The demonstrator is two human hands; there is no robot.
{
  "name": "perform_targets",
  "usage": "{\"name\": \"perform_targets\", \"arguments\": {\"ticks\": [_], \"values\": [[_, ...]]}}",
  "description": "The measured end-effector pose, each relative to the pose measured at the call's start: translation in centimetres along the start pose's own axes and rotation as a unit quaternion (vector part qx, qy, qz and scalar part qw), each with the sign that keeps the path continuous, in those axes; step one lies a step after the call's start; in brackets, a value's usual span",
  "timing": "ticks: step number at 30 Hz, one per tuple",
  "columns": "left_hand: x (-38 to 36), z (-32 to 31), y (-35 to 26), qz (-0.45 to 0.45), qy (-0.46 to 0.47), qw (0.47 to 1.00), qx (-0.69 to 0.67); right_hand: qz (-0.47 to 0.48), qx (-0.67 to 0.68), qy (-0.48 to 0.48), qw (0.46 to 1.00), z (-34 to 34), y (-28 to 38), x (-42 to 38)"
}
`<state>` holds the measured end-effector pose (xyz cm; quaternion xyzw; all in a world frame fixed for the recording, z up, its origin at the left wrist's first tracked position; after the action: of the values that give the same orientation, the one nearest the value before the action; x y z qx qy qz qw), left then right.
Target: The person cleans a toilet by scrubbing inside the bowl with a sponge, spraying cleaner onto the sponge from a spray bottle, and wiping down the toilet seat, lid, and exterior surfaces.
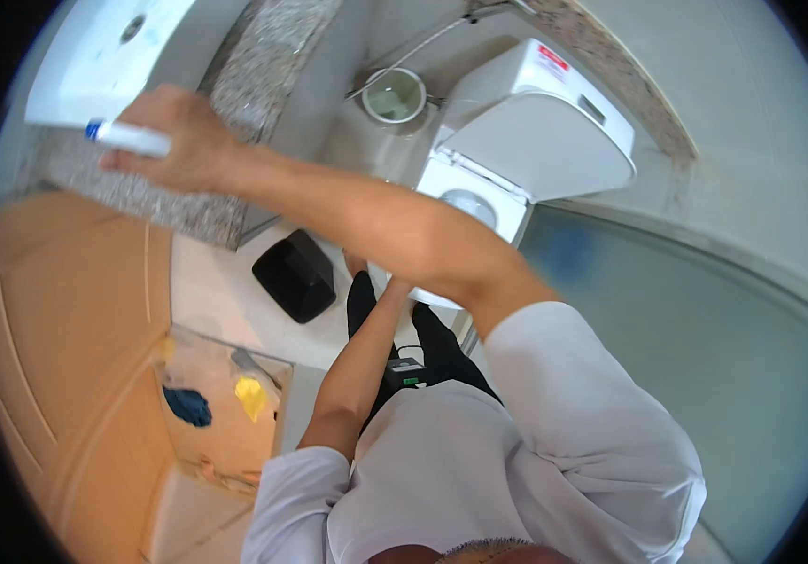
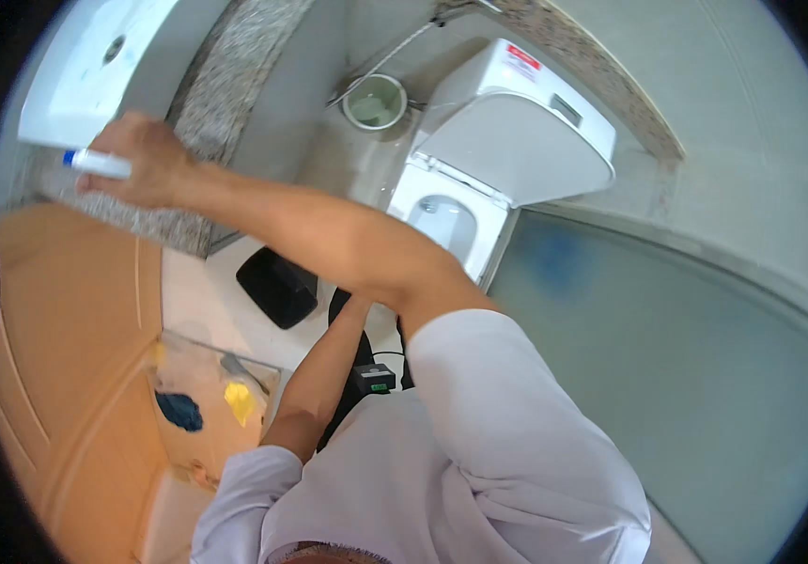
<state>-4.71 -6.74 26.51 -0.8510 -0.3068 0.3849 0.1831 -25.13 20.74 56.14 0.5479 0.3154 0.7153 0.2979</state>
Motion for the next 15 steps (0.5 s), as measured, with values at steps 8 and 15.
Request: {"name": "perform_targets", "arguments": {"ticks": [8,15], "values": [[-1.8,4.2,-3.2,-0.022,-0.024,0.999,-0.04,-0.032,-0.05,-0.021,0.998,-3.7,-2.6,-1.3],[-0.6,4.5,-6.2,-0.023,-0.058,0.955,0.291,-0.075,-0.166,0.04,0.982,4.7,-0.7,-5.7]]}}
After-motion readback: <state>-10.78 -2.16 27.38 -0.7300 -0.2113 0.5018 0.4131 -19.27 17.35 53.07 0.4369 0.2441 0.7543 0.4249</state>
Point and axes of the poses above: each hand's wrist, its own x-axis towards the middle knuckle, its own z-axis out of the back of the hand, y = z × x, the point moved 4 cm from there along x, towards the middle knuckle, and after that the axes turned 7 degrees about y, right-handed, at the moved point
